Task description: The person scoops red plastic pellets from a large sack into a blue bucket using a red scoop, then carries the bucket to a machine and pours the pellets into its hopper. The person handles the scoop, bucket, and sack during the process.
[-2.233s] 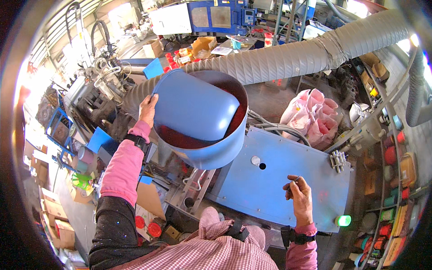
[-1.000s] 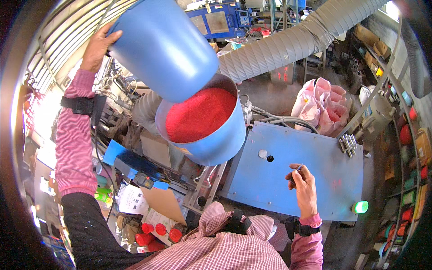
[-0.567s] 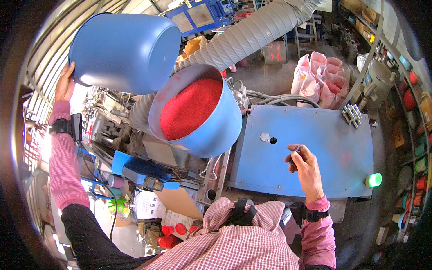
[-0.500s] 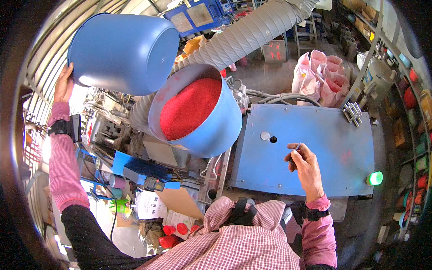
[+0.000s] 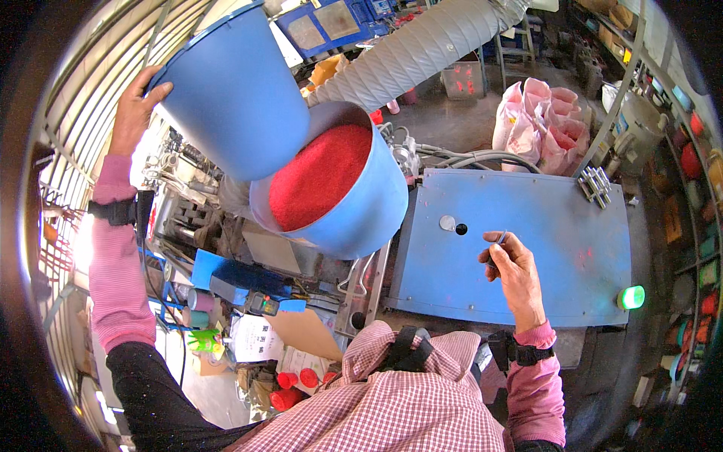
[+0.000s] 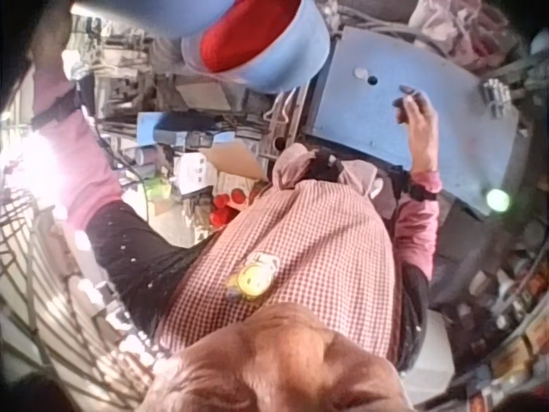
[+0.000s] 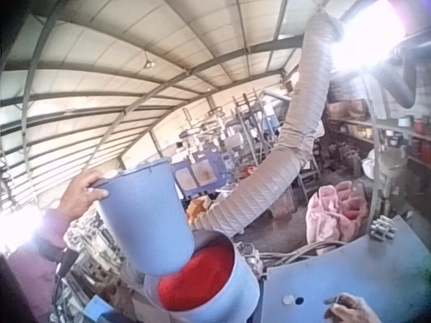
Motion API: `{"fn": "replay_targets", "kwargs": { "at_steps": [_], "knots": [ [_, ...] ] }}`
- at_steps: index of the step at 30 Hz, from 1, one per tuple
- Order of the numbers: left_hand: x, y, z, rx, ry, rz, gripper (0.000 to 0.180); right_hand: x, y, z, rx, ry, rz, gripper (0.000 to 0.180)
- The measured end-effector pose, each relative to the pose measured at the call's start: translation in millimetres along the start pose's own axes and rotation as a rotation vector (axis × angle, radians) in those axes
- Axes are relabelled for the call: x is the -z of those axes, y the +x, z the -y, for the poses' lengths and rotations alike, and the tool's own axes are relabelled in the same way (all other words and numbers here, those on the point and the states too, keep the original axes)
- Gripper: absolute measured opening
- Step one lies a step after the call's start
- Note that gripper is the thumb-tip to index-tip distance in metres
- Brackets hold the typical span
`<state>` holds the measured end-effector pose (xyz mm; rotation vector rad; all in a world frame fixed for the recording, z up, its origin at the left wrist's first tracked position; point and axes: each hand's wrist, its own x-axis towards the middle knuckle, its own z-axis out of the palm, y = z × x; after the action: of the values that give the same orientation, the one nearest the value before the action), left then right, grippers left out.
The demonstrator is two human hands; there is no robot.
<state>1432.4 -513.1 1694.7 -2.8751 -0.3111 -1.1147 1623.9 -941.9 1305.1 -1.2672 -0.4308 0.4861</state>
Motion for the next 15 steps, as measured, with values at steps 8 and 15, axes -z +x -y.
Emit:
{"fn": "replay_targets", "kwargs": {
  "at_steps": [8,15],
  "knots": [
    [-50,-26,21,0.168,-0.205,-0.203,0.025,5,1,-6,-0.007,0.007,-0.005,0.023],
    [-108,-101,-17,-0.302,0.184,-0.229,0.017,7,5,-9,-0.106,-0.108,-0.072,0.025]
  ]
}}
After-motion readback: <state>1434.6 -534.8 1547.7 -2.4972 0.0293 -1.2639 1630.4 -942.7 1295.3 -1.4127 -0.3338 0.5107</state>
